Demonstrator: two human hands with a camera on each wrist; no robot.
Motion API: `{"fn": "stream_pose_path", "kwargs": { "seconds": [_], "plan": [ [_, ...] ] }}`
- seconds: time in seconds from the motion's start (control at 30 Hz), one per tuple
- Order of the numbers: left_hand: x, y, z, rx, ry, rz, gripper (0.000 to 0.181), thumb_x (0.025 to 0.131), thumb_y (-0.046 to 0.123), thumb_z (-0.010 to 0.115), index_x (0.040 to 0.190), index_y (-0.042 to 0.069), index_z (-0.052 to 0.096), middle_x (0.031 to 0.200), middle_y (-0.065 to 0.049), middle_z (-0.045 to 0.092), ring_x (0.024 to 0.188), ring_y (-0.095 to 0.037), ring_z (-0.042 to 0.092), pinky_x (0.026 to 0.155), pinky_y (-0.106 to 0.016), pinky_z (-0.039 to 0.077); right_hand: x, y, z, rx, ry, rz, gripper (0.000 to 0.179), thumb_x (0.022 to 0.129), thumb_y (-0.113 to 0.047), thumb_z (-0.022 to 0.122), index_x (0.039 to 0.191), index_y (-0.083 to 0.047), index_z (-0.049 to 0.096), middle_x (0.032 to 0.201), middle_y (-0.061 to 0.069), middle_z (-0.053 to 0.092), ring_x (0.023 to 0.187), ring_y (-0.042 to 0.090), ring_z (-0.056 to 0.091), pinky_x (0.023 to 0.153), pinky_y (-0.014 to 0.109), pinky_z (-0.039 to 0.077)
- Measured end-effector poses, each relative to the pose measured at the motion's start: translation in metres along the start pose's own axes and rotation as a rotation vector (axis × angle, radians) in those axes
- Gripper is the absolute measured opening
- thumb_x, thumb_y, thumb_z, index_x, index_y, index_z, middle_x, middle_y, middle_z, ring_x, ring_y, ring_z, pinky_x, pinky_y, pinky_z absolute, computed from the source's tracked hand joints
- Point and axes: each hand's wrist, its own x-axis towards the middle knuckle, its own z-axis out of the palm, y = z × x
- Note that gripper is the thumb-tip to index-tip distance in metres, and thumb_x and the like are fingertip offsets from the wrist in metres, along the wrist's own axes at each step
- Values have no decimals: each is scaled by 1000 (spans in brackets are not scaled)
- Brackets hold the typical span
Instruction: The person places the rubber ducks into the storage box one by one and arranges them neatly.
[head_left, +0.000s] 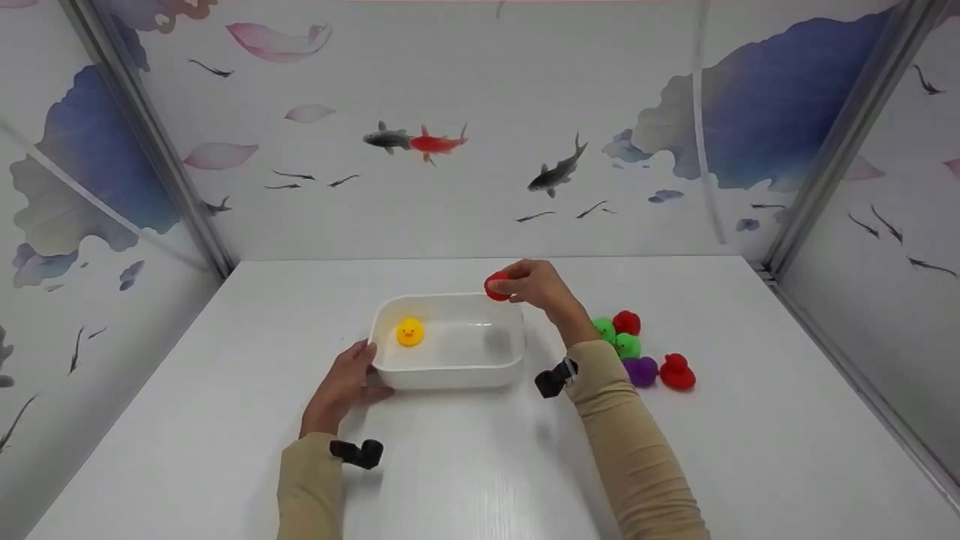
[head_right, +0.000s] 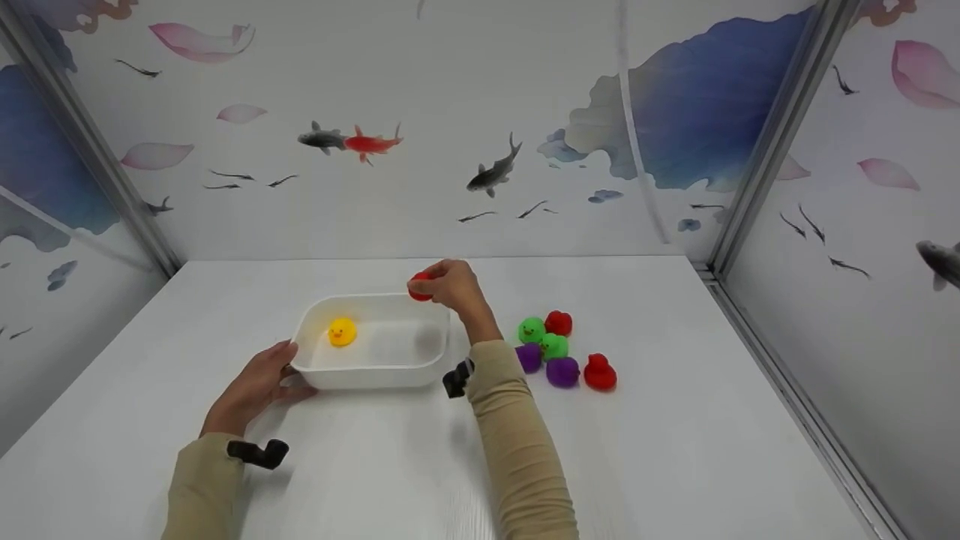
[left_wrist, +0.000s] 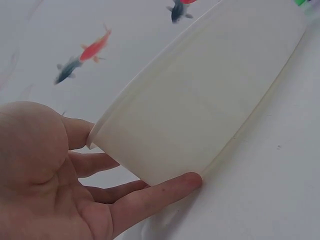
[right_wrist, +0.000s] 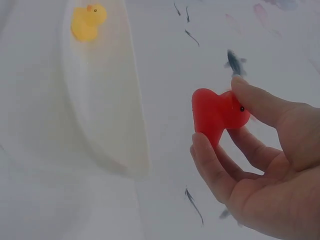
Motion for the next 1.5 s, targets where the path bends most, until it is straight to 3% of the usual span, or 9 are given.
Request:
{"fn": "stream_pose_path", "kwargs": {
  "seconds": [0.27,0.67,0.93,1.5],
  "plan": [
    [1,0,0,20,15,-5,56,110,38,35,159,12,26,155,-21,42,135,-33,47,97,-39,58,3,-1,17,9,5,39,41,90,-23,76,124,-4,63,126,15,65,111,28,64,101,36,57],
    [0,-1,-1,-1,-5,26,54,110,34,34,158,10,27,157,-23,39,140,-35,43,99,-43,57,11,-4,51,40,-14,71,40,88,-21,78,121,-2,64,125,16,67,109,27,65,98,36,58],
    [0,0,1,5,15,-7,58,109,40,36,159,12,25,155,-21,42,137,-34,48,99,-41,57,17,-6,74,43,-40,87,40,87,-20,79,118,-1,65,124,17,68,105,26,66,98,35,58],
    [2,0,-2,-48,0,-5,57,110,36,36,159,10,25,156,-22,40,139,-35,45,99,-44,57,27,7,113,-67,-51,129,29,84,-16,81,106,-1,69,108,12,69,89,20,59,90,32,59]
  ]
}}
